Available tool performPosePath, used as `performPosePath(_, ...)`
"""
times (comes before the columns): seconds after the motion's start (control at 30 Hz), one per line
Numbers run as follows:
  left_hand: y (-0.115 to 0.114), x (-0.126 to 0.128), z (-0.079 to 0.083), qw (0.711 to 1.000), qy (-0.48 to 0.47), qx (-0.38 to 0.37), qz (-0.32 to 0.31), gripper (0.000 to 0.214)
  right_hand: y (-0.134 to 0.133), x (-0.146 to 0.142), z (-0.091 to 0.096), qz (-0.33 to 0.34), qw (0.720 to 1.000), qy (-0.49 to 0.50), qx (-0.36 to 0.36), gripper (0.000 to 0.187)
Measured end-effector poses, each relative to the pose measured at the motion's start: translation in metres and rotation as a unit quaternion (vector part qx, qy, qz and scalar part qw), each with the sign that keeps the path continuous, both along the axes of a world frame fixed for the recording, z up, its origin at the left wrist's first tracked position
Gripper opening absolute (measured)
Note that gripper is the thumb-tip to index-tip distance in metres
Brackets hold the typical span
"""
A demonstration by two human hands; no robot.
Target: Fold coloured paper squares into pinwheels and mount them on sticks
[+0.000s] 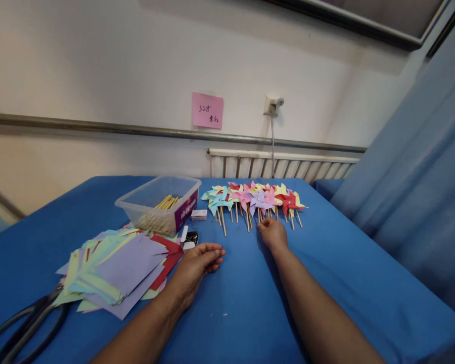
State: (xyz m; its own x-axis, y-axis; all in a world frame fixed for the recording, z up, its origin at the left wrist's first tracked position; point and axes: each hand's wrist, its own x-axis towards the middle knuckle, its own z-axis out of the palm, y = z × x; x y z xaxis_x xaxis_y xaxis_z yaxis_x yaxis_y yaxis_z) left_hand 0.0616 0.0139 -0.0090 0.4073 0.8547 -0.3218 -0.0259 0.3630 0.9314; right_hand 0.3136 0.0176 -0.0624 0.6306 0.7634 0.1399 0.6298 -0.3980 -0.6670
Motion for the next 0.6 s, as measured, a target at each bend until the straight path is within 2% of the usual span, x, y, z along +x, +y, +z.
performPosePath(0.27, -0.012, 0.006, 0.007, 0.998, 0.041, 0.043, -0.023, 0.017, -0.005, 0.0, 0.003, -0.001, 1.0, 0.003, 0.007, 0.025)
performPosePath(0.4, -0.018, 0.008, 0.005, 0.994, 0.064, 0.074, -0.049, 0.012, -0.011, -0.005, 0.011, -0.005, 0.999, 0.008, 0.032, 0.032)
performPosePath(0.53, -0.018, 0.005, 0.004, 0.984, 0.096, 0.133, -0.072, 0.006, -0.027, -0.035, 0.025, 0.029, 0.997, 0.018, 0.068, 0.036)
performPosePath(0.6, -0.014, -0.001, 0.012, 0.969, 0.139, 0.194, -0.059, 0.009, -0.039, -0.059, 0.031, 0.103, 0.988, 0.041, 0.108, 0.037)
